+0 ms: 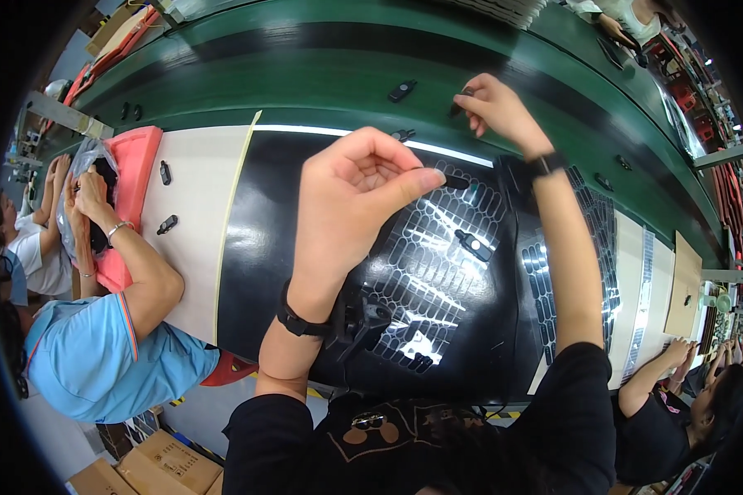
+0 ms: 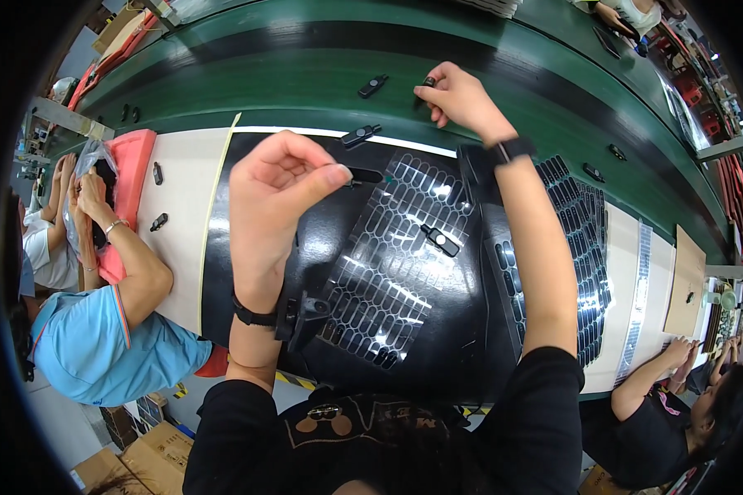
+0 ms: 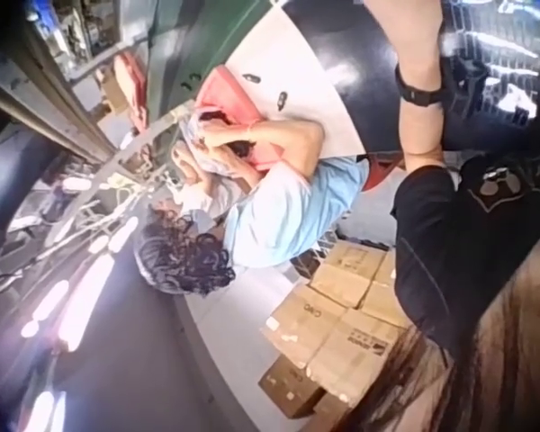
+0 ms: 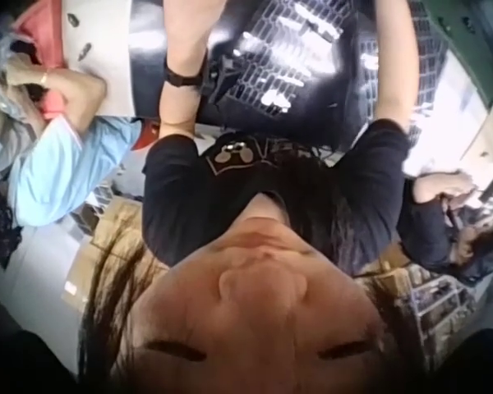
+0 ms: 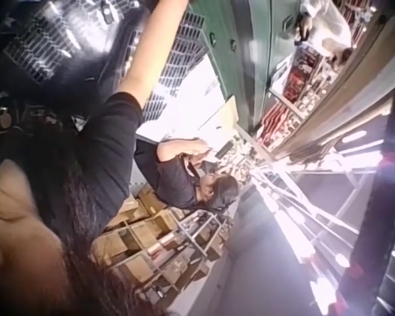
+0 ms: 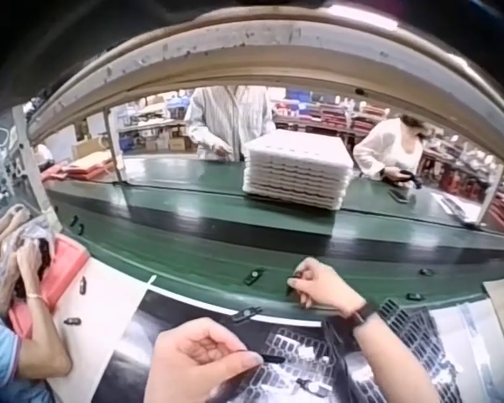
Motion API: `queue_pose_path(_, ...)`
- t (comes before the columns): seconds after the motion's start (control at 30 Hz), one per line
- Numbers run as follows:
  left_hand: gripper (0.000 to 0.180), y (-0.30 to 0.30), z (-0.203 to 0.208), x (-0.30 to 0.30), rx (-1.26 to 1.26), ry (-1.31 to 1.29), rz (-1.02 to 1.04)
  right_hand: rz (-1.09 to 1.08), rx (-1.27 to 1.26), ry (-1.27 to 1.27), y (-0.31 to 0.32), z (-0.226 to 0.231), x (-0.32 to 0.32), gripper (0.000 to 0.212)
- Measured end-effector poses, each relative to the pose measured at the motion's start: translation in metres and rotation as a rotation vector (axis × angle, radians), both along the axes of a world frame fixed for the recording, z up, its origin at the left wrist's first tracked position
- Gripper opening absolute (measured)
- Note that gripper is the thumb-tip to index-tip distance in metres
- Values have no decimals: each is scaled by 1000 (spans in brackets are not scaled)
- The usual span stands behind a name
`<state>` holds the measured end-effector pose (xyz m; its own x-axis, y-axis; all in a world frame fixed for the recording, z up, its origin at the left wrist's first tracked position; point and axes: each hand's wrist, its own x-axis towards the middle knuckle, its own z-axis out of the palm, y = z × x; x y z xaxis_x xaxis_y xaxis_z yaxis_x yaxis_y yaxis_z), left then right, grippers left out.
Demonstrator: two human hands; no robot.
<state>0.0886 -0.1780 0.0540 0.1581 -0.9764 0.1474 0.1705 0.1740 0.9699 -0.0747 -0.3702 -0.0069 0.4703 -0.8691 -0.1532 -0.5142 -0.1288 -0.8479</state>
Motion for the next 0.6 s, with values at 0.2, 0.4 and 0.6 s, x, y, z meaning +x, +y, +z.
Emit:
queue_pose_path(0.2, 11, 9, 7, 0, -9, 147, 19, 13, -264, -599, 129, 45, 1, 26)
queue_pose_path(0.4, 11, 11, 9, -8, 0, 187, -78, 34, -440, -591, 159, 59, -6, 29)
queue_pose_path(0.6, 15, 14, 13, -9, 82, 97, -78, 20, -563, -488, 165, 64, -7, 29)
